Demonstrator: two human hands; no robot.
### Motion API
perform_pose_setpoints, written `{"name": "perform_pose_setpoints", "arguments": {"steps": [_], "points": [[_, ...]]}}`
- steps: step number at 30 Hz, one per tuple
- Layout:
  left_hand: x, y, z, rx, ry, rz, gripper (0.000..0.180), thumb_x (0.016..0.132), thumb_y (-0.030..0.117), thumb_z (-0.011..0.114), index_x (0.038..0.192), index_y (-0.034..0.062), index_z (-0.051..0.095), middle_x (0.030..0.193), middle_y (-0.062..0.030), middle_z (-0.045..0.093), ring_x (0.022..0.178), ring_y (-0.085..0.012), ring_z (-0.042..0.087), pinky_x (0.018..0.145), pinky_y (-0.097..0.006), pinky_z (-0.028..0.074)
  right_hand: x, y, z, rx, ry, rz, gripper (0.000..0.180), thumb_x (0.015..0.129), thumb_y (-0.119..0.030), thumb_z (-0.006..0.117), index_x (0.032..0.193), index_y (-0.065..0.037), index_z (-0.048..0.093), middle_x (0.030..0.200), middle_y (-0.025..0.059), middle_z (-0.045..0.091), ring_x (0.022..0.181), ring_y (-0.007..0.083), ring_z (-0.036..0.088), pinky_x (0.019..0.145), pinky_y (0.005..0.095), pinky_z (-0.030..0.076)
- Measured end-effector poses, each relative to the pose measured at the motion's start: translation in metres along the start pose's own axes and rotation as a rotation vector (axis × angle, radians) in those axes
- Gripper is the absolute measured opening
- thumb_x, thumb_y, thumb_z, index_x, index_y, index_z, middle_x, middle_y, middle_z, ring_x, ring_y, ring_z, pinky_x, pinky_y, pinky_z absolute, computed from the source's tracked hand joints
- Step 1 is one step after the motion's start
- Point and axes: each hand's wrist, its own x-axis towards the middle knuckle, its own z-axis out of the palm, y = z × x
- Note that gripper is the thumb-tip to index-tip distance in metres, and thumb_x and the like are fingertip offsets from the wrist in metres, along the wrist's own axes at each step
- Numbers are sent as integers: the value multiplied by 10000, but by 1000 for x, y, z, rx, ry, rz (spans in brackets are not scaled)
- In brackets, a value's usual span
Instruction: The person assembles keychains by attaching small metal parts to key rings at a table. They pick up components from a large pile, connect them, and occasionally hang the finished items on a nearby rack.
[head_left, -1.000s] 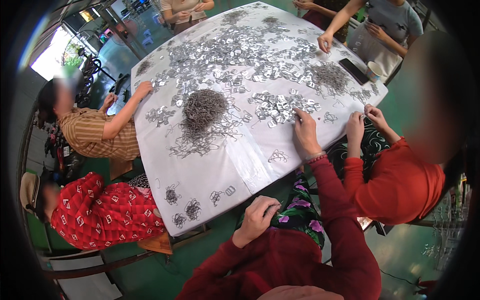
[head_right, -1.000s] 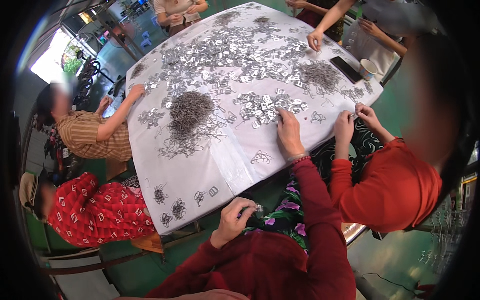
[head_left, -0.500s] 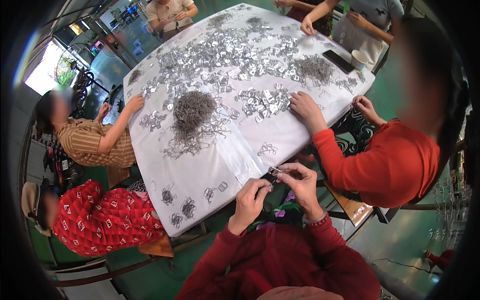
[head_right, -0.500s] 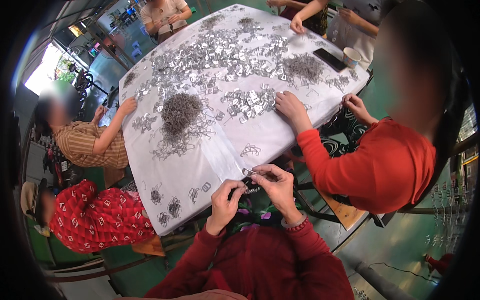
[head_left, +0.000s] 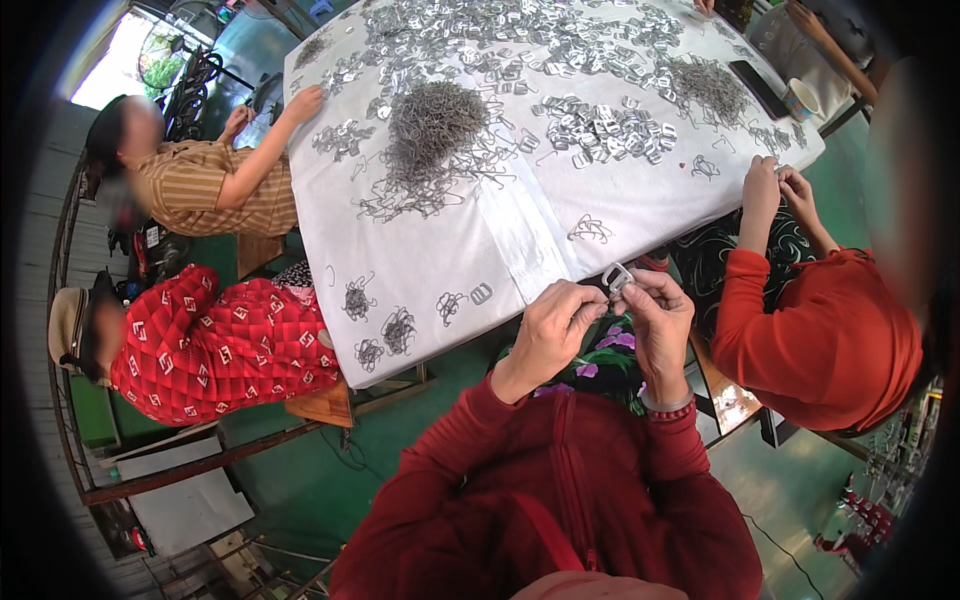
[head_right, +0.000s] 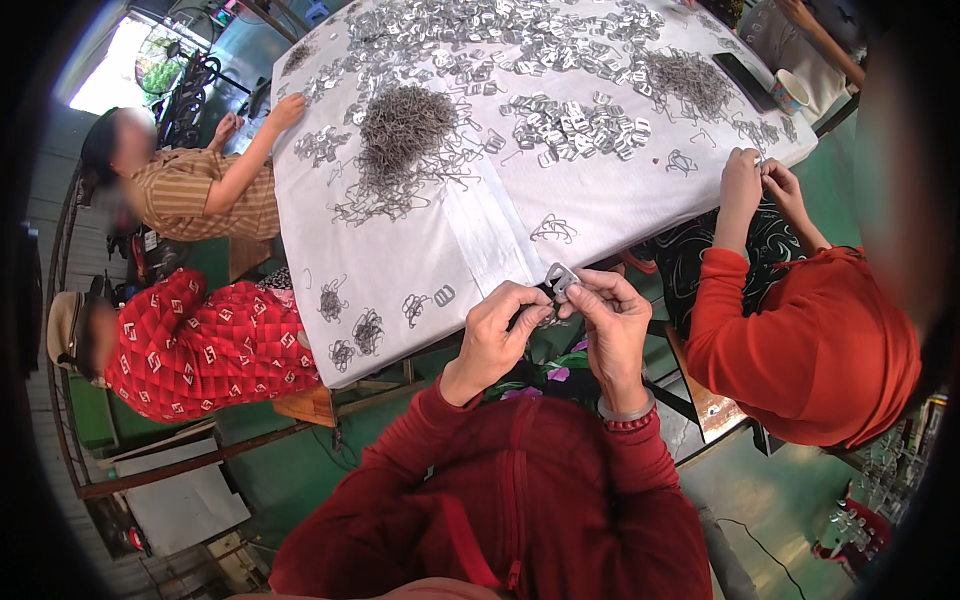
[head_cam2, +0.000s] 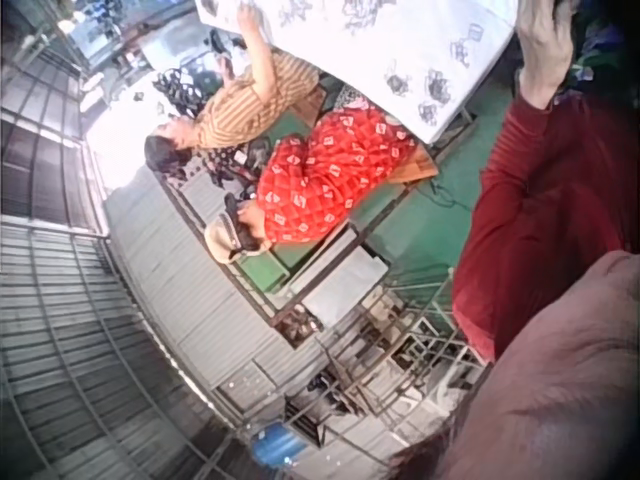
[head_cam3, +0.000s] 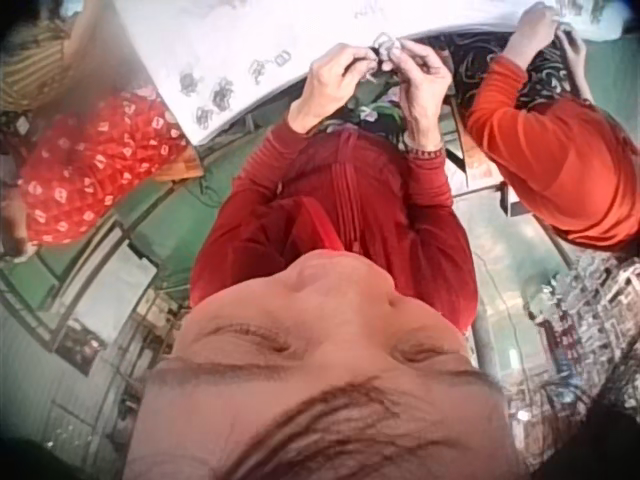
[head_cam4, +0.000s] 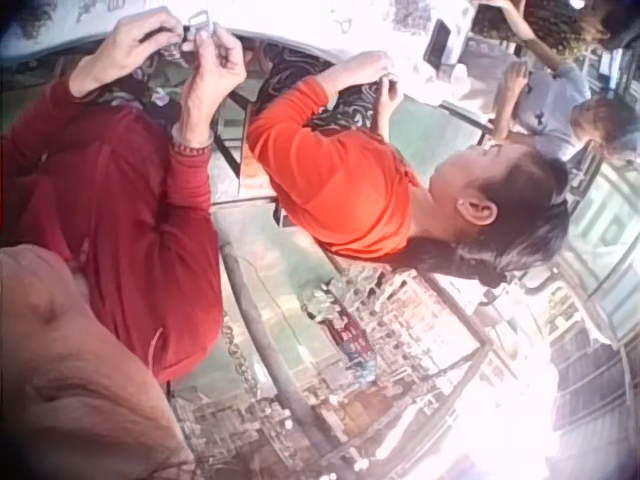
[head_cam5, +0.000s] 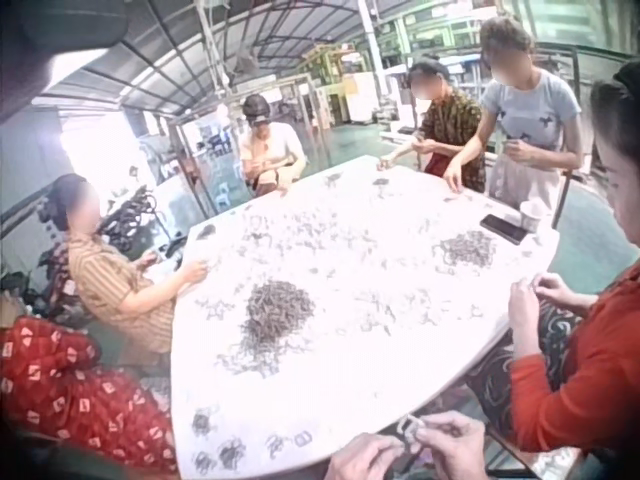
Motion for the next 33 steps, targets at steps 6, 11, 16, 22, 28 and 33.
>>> {"name": "perform_pose_setpoints", "arguments": {"steps": [6, 11, 16, 22, 28, 33], "points": [[1, -1, -4, 39, -10, 50, 91, 809, 17, 643, 883, 16, 591, 793, -108, 601, 714, -286, 580, 630, -371, 460, -11, -5, 8, -278, -27, -214, 128, 787, 137, 625, 898, 76, 638, 893, 117, 619, 702, 149, 613, 620, 236, 503], [-5, -10, -5, 41, -60, 26, 117, 798, 1, 663, 887, -1, 587, 801, -114, 620, 717, -271, 607, 625, -352, 479, -11, 3, 4, -283, -40, -241, 133, 784, 153, 603, 886, 71, 628, 898, 116, 599, 693, 157, 604, 625, 253, 505], [-12, -28, -3, -94, -5, -60, 170, 802, 16, 670, 960, -3, 610, 894, -119, 645, 787, -222, 620, 694, -326, 488, -8, 14, -1, -207, -66, -77, 149, 777, 155, 608, 888, 57, 631, 884, 107, 602, 694, 148, 605, 629, 247, 503], [63, -104, -55, 133, 78, -256, 145, 823, 72, 638, 960, 25, 651, 948, -86, 659, 849, -207, 609, 718, -315, 473, 8, 21, -10, -190, -38, -51, 126, 783, 140, 606, 874, 54, 619, 872, 103, 603, 669, 138, 589, 622, 239, 492], [115, -210, -112, 683, -38, -41, 117, 768, 123, 644, 856, 47, 660, 853, -116, 611, 895, -308, 531, 834, -403, 420, 6, 10, -3, -269, -46, -41, 110, 780, 132, 594, 854, 51, 606, 856, 97, 591, 681, 138, 580, 593, 239, 488], [120, -204, -112, 791, -169, -40, 118, 798, 134, 617, 816, 21, 587, 873, -134, 565, 909, -319, 543, 776, -436, 461, 11, 19, -17, -225, -27, -37, 107, 797, 102, 602, 886, 42, 606, 855, 96, 602, 696, 132, 576, 608, 235, 485]]}}
